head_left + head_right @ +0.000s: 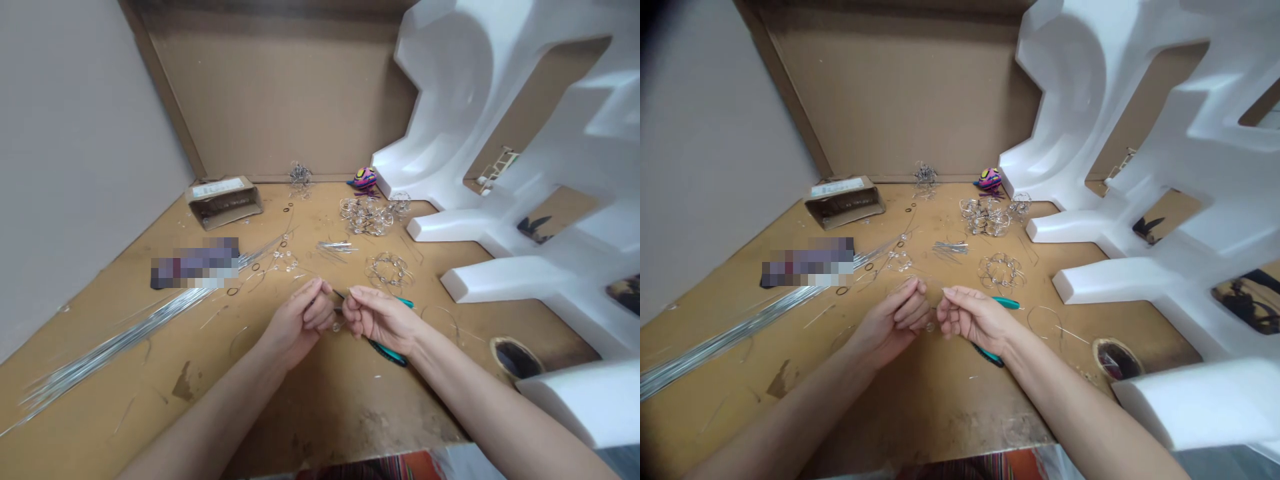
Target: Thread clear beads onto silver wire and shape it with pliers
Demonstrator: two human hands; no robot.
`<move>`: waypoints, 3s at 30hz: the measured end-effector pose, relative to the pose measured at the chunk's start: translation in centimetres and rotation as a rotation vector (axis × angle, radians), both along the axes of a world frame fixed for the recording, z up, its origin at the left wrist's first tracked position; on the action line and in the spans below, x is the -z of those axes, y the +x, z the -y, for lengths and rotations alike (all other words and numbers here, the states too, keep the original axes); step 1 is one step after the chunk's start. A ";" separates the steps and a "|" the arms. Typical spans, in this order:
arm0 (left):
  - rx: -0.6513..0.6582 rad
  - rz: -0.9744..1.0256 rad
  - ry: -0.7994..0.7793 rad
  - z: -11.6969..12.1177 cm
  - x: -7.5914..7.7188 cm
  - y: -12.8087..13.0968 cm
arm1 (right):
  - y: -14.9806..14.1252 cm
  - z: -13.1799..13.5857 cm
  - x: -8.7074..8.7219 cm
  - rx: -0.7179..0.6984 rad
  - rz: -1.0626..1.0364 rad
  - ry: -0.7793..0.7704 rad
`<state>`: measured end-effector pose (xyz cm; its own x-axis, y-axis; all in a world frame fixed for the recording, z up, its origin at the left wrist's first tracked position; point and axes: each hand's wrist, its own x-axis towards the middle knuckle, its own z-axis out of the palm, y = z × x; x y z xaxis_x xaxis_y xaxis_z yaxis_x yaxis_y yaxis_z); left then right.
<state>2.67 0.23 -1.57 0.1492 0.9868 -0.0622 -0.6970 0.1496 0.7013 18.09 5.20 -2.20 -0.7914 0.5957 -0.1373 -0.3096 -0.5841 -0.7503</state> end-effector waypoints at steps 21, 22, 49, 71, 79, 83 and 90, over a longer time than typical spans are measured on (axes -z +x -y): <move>-0.196 -0.385 -0.063 -0.1 0.6 -0.3 | 0.3 -1.0 0.3 0.127 -0.004 0.099; -0.202 -0.381 -0.049 -0.1 0.6 -0.3 | 0.3 -1.0 0.4 0.110 0.004 0.117; -0.328 -0.609 0.014 -0.6 1.4 -0.5 | -0.1 -0.9 0.6 0.167 -0.035 0.173; -0.231 -0.632 0.092 -0.2 0.3 -0.3 | -1.3 -0.2 0.8 0.318 -0.023 0.234; 0.017 -0.584 0.147 0.4 -0.6 0.9 | -1.3 0.3 0.7 0.298 0.042 0.263; -0.077 -0.634 0.081 0.3 -0.6 0.5 | -1.3 0.2 0.5 0.284 0.149 0.271; -0.128 -0.724 -0.056 -0.3 0.1 -1.1 | -1.0 0.0 0.0 0.236 0.331 0.397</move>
